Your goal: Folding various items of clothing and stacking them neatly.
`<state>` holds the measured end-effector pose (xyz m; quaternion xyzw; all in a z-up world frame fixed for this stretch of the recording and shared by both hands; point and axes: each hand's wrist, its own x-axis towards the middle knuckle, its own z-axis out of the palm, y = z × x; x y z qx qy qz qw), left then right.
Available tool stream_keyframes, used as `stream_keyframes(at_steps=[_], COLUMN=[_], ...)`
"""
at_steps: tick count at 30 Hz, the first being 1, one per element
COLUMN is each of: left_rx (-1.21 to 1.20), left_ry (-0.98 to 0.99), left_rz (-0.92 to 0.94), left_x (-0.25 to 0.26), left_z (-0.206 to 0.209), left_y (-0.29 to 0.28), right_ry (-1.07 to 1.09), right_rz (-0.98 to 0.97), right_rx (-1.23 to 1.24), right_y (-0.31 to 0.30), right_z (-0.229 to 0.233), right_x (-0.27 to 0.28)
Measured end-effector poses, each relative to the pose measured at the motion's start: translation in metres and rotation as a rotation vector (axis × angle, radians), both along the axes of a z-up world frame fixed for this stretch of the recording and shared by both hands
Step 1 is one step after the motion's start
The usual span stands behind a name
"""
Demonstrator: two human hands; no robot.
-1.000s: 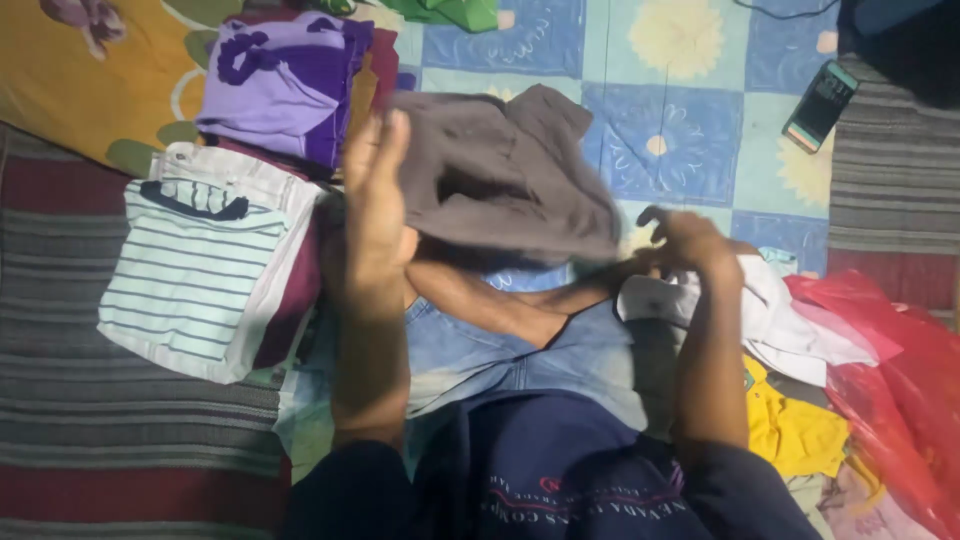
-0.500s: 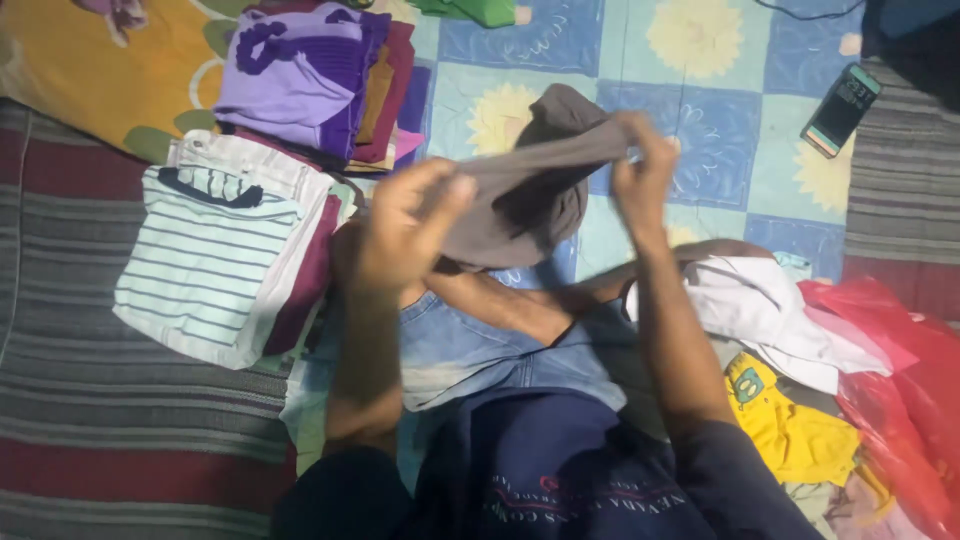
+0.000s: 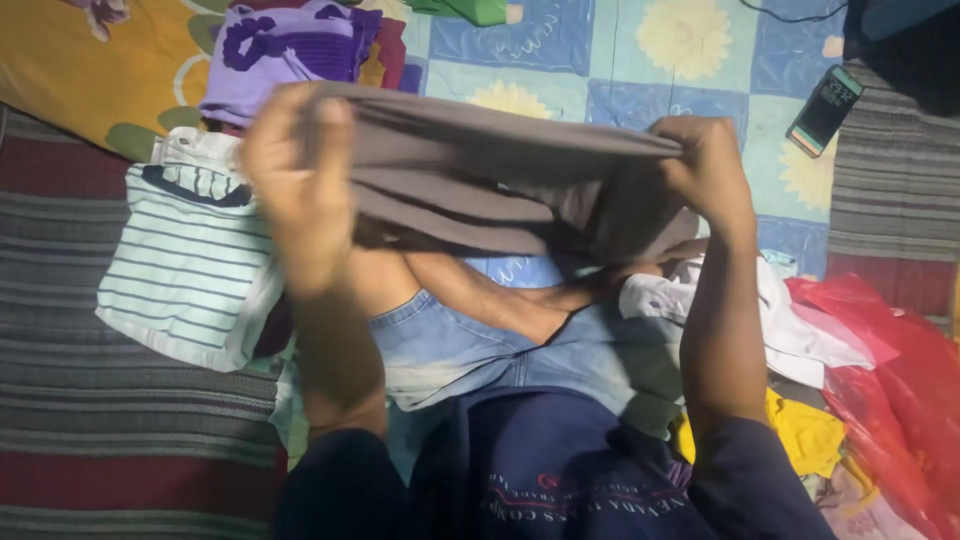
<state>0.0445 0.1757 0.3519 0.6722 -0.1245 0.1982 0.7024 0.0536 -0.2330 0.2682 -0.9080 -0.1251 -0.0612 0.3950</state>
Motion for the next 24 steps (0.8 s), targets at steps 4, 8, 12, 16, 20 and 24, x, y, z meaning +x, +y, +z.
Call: stream_keyframes(at_steps=[4,8,12,16,20,24], left_rx=[0.058,0.538,0.951,0.961,0.676,0.41], left_ry=[0.046,-0.171,-0.198,-0.284,-0.319,-0.168], left_rz=[-0.045,0.143,0.042,0.224,0.507,0.709], left_x=[0.013,0.015,0.022,0.052,0.076,0.093], left_z=[-0.016,-0.003,0.023,-0.025,-0.046,-0.062], left_y=[-0.012,-0.021,-0.024,0.013,0.041,0.06], right_ry=[0.18,-0.33,-0.425,-0.56,-0.294,-0.31], right_rz=[-0.172,-0.348,-0.38,-0.384,-0.598,-0.671], right_rx=[0.402,0.645,0.162,-0.004,-0.073,0.192], right_y=[-0.034,-0.081,-0.112,-0.146,-0.185,-0.2], right_z=[-0.049,-0.08,-0.049,-0.084,-0.147,-0.168], right_x=[0.007,0.026,0.032,0.027,0.016,0.01])
